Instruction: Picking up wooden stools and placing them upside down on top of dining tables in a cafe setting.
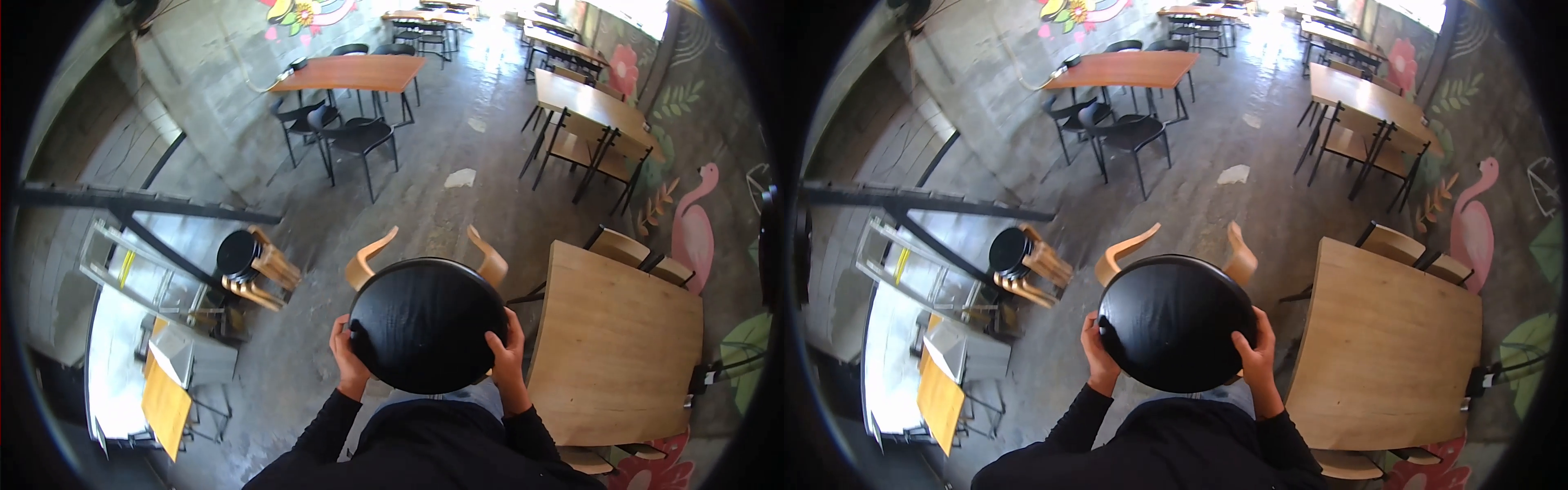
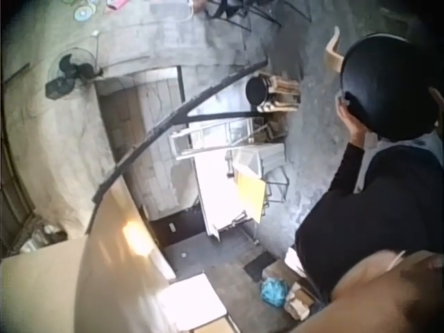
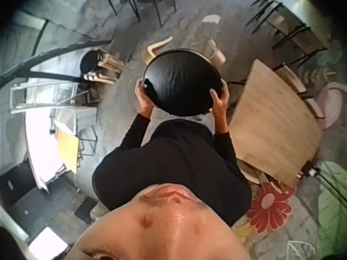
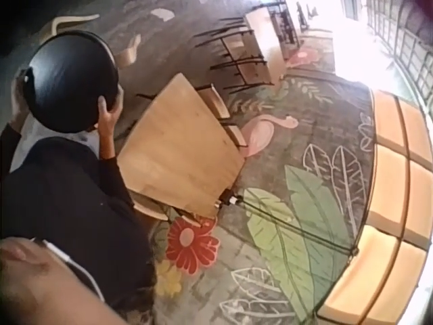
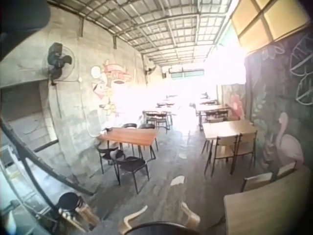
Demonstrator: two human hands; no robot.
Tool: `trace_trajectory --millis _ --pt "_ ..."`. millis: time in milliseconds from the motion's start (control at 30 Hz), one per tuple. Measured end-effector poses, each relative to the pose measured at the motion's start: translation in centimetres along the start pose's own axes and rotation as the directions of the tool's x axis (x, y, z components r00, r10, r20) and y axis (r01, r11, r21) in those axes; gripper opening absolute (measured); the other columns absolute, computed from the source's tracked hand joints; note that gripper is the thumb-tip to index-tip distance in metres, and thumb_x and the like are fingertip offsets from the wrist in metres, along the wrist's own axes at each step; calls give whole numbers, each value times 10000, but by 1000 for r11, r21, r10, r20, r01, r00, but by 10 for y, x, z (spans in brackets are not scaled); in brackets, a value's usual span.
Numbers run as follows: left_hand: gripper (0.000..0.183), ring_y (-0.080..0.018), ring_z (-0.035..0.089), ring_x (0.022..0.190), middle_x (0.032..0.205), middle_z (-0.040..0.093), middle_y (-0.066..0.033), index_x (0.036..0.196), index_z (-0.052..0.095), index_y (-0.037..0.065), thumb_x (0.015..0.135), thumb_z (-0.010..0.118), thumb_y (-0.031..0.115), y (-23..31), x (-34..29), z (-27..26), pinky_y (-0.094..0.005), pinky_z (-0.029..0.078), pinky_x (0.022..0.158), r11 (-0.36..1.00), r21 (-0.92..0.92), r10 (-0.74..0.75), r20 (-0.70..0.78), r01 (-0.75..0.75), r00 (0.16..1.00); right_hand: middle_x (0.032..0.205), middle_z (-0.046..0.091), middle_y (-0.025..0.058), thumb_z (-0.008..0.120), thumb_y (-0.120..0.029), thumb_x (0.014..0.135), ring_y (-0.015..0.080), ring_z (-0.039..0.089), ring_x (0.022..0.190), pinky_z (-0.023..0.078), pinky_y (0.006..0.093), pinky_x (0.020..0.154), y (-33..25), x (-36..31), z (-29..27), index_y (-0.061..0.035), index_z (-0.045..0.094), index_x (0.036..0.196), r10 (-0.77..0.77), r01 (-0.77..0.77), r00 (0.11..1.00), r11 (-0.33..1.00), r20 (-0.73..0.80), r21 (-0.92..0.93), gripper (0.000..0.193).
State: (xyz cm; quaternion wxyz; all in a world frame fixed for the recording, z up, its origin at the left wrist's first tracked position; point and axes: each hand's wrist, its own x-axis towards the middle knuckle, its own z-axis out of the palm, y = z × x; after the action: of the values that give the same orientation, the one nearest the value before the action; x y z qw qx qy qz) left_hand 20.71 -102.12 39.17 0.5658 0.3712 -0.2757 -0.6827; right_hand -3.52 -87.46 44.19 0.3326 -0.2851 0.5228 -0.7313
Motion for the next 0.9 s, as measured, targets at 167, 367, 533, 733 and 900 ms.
trace_trajectory --millis 167,367,533,733,900 --pt "360 -138 582 853 932 616 -48 1102 566 -21 838 455 197 -13 82 116 -246 449 801 997 51 -78 287 66 955 1157 604 75 614 -39 849 160 563 1070 413 289 969 22 76 -30 19 490 1283 -71 109 954 987 -291 114 455" --pt "272 -84 524 706 824 584 -11 1007 554 -1 847 437 186 -83 177 183 -218 407 663 991 130 -69 312 29 948 1067 637 70 607 -72 868 142 593 986 452 275 901 45 199 -71 37 558 1194 -146 156 895 988 -421 -12 347" --pt "150 -78 478 670 755 519 15 917 523 48 850 429 143 -99 239 236 -231 374 620 993 120 -35 234 7 972 984 628 24 607 -74 871 95 576 882 459 243 812 54 291 -78 21 570 1167 -134 115 896 991 -424 -71 312" --pt "84 -87 462 708 752 475 19 889 497 79 848 436 119 -137 315 276 -233 375 645 991 130 2 112 -16 994 939 612 20 606 -73 858 92 563 851 450 228 777 60 399 -82 23 578 1146 -129 65 937 978 -324 -201 305" --pt "85 -86 459 736 787 480 7 892 491 65 848 428 101 -170 416 323 -232 384 671 988 153 -11 180 -17 984 936 614 18 605 -79 858 89 561 854 448 229 787 83 510 -86 24 582 1134 -140 61 916 975 -375 -213 297"
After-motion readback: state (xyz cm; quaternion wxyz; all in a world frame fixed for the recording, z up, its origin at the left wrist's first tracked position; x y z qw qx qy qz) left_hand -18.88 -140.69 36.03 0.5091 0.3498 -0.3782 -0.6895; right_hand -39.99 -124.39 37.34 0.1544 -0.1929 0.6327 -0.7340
